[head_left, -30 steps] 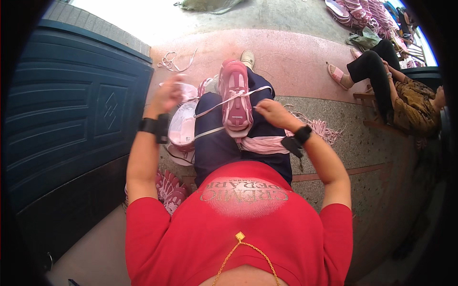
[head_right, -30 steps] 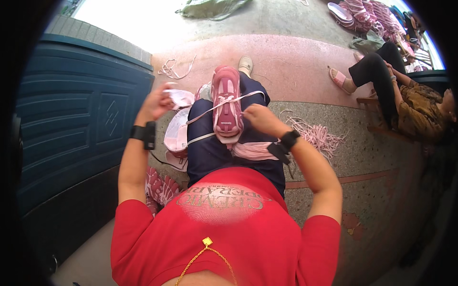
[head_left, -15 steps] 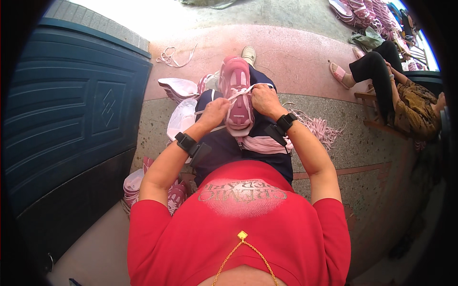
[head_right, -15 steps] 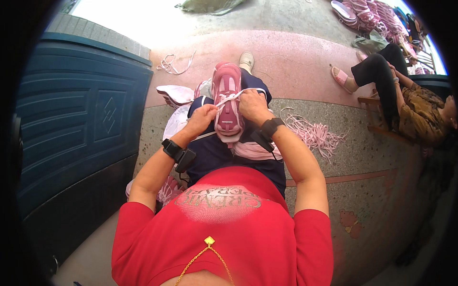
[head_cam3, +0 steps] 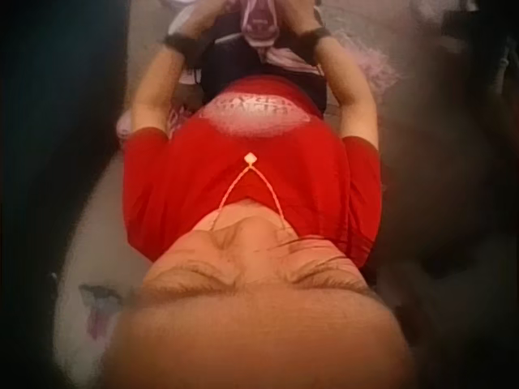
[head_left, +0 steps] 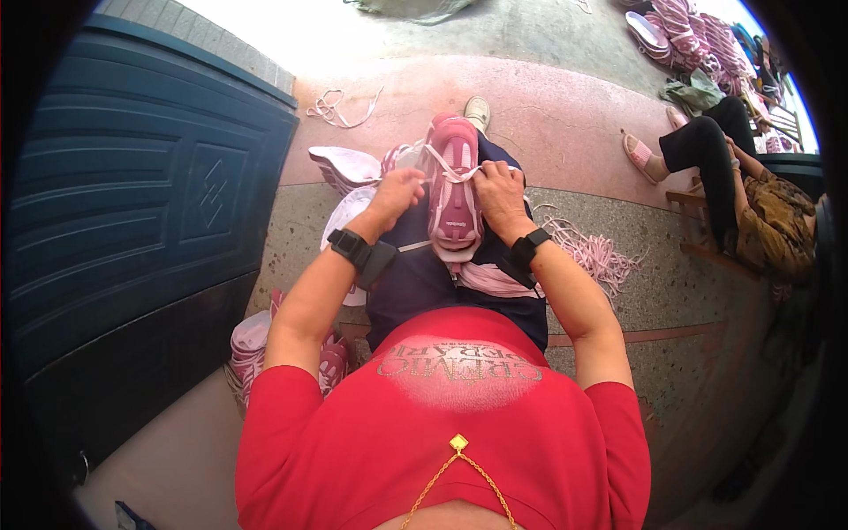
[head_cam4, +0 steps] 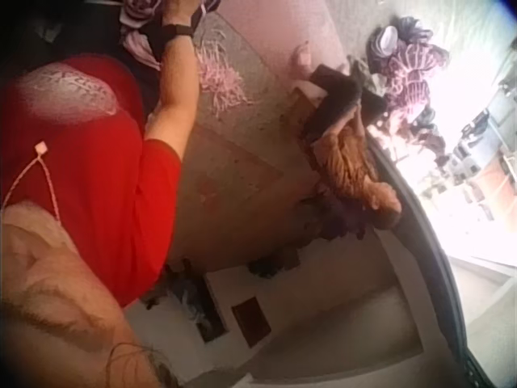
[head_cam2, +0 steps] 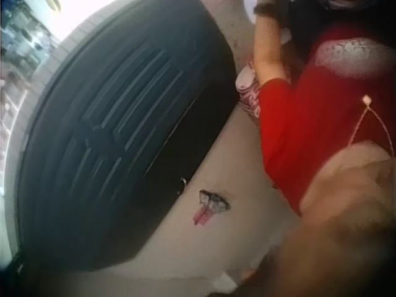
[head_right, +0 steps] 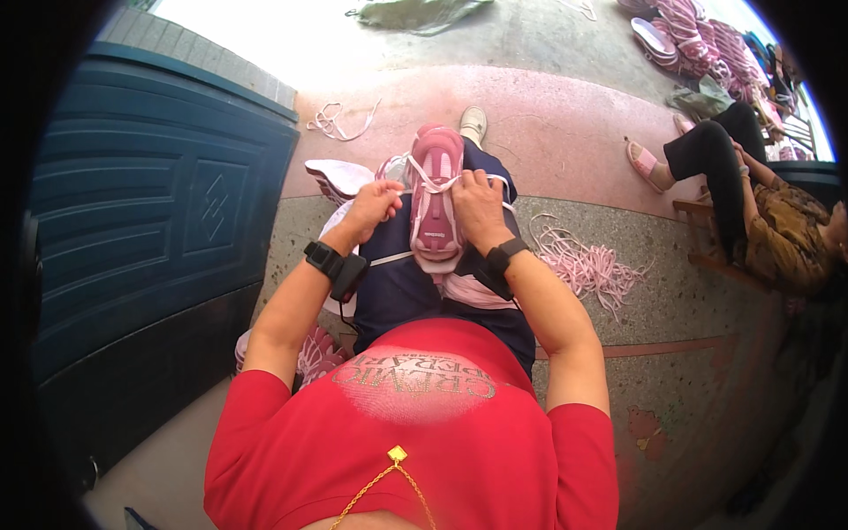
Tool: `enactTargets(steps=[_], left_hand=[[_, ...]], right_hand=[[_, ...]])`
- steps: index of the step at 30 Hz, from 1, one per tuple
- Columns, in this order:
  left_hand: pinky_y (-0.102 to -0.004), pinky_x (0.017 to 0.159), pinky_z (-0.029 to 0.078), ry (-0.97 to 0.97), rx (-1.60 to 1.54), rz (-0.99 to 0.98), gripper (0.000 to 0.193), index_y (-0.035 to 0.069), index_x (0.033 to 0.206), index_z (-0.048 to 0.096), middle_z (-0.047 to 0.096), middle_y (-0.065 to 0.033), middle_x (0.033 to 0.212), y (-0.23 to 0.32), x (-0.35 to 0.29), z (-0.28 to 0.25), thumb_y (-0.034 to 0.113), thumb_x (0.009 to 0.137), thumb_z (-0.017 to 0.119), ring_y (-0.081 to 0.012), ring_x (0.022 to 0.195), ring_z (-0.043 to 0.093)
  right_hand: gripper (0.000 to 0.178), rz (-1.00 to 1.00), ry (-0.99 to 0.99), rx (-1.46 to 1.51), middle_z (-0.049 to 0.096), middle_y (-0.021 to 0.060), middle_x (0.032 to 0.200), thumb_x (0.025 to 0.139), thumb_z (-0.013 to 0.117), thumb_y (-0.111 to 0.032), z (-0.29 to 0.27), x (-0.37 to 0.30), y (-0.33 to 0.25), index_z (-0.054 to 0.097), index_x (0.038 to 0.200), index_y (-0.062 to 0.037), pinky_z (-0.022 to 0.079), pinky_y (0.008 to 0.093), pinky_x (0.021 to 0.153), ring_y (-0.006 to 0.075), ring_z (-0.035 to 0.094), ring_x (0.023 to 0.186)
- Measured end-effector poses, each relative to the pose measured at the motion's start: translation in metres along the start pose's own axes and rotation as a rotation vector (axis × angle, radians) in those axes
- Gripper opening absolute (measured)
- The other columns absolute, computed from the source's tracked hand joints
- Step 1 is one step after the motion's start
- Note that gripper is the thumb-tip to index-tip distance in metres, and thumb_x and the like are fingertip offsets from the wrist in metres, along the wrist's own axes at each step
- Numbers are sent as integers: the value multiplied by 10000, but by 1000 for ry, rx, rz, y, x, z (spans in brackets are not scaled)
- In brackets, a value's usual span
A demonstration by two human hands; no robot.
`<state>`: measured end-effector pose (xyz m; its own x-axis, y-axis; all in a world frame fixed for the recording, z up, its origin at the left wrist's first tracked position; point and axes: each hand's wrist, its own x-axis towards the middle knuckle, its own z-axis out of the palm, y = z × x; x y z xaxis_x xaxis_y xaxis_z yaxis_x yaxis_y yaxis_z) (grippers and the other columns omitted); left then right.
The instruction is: The person sits on the floor and laces a pink sneaker with a long pink shoelace. They repeatedly thread the lace through the eyelets and pull it tight, working on the shoe held in their lap.
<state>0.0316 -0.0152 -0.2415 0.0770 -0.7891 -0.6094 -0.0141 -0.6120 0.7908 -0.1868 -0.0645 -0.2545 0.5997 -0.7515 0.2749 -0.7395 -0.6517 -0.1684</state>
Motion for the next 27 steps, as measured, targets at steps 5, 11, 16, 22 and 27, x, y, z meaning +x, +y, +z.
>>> enactTargets(steps=[5, 11, 16, 22, 27], left_hand=[[-230, 582, 447, 104, 246, 150, 240, -14, 1067, 613, 609, -27, 772, -24, 5, 12, 140, 906, 525, -91, 612, 528], [-235, 626, 446, 166, 385, 256, 234, -30, 966, 657, 636, -24, 775, -12, 10, 16, 175, 881, 583, -73, 678, 543], [-315, 750, 486, 180, 315, 234, 275, -27, 965, 670, 687, -162, 863, -9, 7, 17, 203, 845, 579, -209, 825, 654], [-321, 746, 494, 206, 293, 296, 253, -14, 951, 679, 688, -160, 858, -14, 13, 19, 193, 839, 586, -220, 810, 660], [-342, 763, 496, 172, 352, 289, 261, -2, 953, 681, 682, -177, 871, -15, 15, 15, 213, 834, 591, -257, 831, 663]], right_hand=[[88, 50, -21, 8, 547, 44, 807, 780, 602, -185, -1, 4, 0, 629, 755, -104, 366, 379, 760, 218, 524, 848], [146, 63, -32, 22, 565, 56, 796, 791, 605, -217, 0, 2, 0, 645, 725, -93, 368, 386, 776, 227, 538, 850], [141, 96, -60, 60, 575, 64, 805, 790, 608, -217, 0, 2, 1, 651, 730, -97, 377, 391, 771, 232, 545, 858], [135, 117, -63, 102, 582, 68, 816, 792, 606, -208, 2, 1, 0, 654, 742, -92, 387, 394, 775, 242, 551, 871], [141, 122, -51, 130, 584, 71, 814, 795, 607, -209, 3, 0, 1, 656, 744, -88, 389, 393, 777, 243, 555, 873]])
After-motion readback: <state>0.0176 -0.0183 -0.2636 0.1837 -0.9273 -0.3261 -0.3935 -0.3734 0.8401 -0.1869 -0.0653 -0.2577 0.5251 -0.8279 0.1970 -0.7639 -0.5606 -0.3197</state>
